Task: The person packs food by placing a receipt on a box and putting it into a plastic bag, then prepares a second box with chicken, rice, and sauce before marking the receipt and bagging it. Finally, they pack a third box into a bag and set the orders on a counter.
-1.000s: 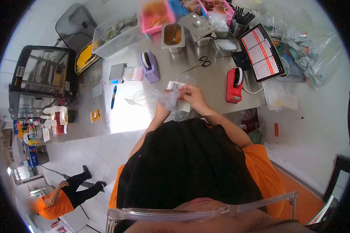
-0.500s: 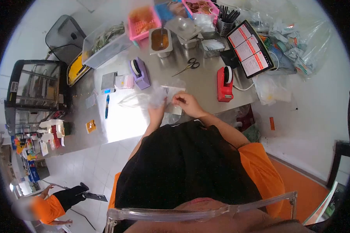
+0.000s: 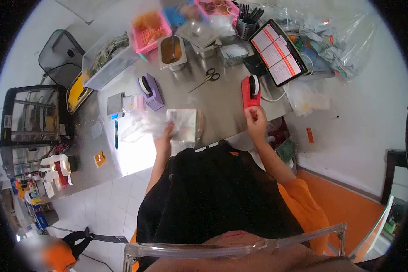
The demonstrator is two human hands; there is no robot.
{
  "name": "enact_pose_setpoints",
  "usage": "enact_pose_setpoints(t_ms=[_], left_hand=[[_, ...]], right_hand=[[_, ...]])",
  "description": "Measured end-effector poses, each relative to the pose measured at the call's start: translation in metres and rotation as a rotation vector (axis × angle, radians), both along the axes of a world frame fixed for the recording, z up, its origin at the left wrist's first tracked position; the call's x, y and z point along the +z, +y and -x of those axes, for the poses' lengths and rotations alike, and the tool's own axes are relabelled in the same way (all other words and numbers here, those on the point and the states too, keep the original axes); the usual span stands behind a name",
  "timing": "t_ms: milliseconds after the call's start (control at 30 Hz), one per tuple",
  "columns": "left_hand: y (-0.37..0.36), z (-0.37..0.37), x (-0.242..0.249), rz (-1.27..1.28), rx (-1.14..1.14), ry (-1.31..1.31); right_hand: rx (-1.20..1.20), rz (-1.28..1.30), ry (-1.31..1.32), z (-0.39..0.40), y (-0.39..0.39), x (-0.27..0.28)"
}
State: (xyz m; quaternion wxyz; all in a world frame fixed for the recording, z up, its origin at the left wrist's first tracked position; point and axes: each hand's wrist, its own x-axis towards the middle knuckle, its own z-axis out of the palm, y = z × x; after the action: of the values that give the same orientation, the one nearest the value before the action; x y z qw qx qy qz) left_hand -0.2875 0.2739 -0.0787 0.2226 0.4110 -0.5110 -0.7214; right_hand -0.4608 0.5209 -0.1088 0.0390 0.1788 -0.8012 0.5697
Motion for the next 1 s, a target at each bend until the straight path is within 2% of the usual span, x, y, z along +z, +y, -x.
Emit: enact_pose_setpoints(t_ms=[67,133,200,267,333,367,433,467,567,633,667,767,867,933,1000], left_hand=[[-0.012,-0.027,0.001,0.018,0.071,0.033],[-0.024,-0.054,0.017,0.080,0.102,-0.030],[-0.035,-0.077,0.024,0.116,0.200,-0.041],[-0.055,-0.104,0.020,0.177,0.270,-0.040],[-0.065,-0.121,0.034,0.275,0.240,-0.113],[-0.073,-0.131,0.039,0.325,0.221,-0.149],[-0.102,-0.160,0.006,0.395,0.180,-0.212],[-0.112,-0.170,0.006,0.333,0.195,-0.202],[-0.135,-0.197,-0.014,0.158,0.175,-0.075],[-0.144,-0.208,-0.017,0.310,0.016,-0.091],[-0.147,-0.207,-0.012,0.278,-0.010,-0.086],[-0.152,-0.203,0.002,0.138,-0.068,-0.093],[-0.171,-0.199,-0.002,0.086,-0.175,-0.137],[-0.181,-0.199,-0.006,0.083,-0.258,-0.156],[-0.189,-0.196,-0.005,0.091,-0.339,-0.148]], right_hand=[[0.031,-0.057,0.003,0.007,-0.007,-0.001],[0.297,-0.067,-0.246,0.006,-0.047,-0.024],[0.556,-0.031,-0.214,-0.008,-0.106,-0.004],[0.701,-0.086,-0.193,-0.014,-0.174,-0.021],[0.658,-0.008,-0.239,-0.016,-0.252,-0.054],[0.632,0.032,-0.262,-0.023,-0.281,-0.053],[0.555,0.110,-0.787,-0.029,-0.315,-0.038],[0.506,0.142,-1.045,-0.029,-0.326,-0.030],[0.466,0.387,-0.821,-0.056,-0.320,-0.027],[0.357,0.193,-0.191,-0.078,-0.312,-0.047],[0.289,0.085,0.118,-0.082,-0.310,-0.057],[0.095,-0.142,0.009,-0.066,-0.312,-0.075],[-0.091,-0.015,-0.170,-0.057,-0.326,-0.056],[0.027,0.067,-0.311,-0.043,-0.344,-0.068],[0.103,0.235,-0.534,-0.057,-0.343,-0.032]])
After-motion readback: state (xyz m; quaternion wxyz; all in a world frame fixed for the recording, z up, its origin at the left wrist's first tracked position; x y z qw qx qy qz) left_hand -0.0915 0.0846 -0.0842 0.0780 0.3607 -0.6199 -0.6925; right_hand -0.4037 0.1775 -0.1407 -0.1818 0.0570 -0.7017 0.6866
